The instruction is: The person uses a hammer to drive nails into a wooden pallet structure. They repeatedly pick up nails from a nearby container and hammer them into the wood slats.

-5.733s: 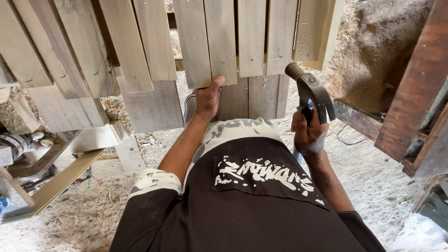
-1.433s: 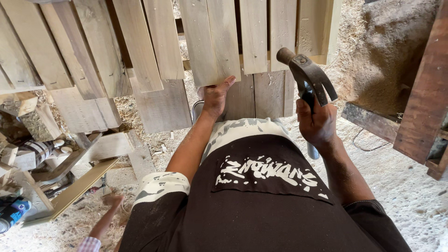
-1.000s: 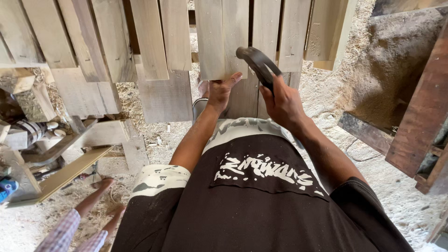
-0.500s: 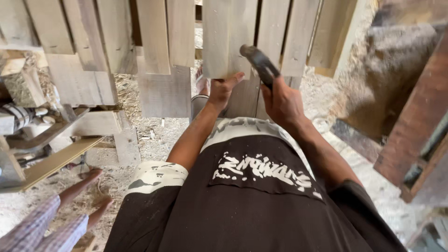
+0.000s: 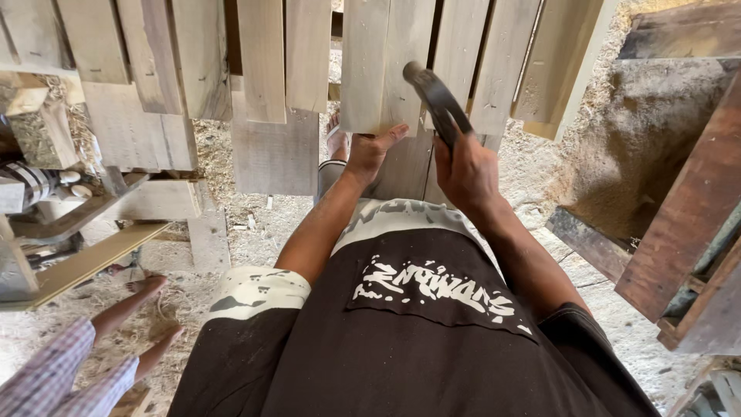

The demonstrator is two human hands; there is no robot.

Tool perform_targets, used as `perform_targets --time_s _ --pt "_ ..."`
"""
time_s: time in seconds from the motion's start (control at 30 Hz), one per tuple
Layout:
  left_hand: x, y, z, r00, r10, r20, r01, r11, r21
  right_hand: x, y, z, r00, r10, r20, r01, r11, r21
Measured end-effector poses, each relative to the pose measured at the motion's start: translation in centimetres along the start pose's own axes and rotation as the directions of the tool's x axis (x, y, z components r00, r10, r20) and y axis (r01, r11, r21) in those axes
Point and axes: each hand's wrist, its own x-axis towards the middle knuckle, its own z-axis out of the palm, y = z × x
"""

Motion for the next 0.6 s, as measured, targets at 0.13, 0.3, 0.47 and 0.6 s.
perform_targets --time_s 0.13,0.3,0.47,0.6 --pt "-0.2 -0.5 -0.3 0.998 -0.042 0.041 0.041 0.999 0.027 -4.7 -0.5 -2.9 0.933 -0.354 -0.056 0.314 0.882 -0.351" --pt "0.0 -1.3 -1.0 0.952 0.205 0.228 -0.297 0.800 0.521 -1.9 0.8 1.1 0.983 0.153 0.100 -0.149 0.987 -0.053" --pt "-0.1 0.0 -0.2 0.998 -0.060 0.018 0.059 0.997 0.042 -2.1 0.1 -0.5 0.955 -0.179 -0.238 0.205 0.974 0.091" --pt "0.3 0.2 -0.3 0.992 -0.114 0.053 0.117 0.992 -0.044 -5.2 -0.7 -1.3 0.971 -0.156 -0.180 0.201 0.943 0.266"
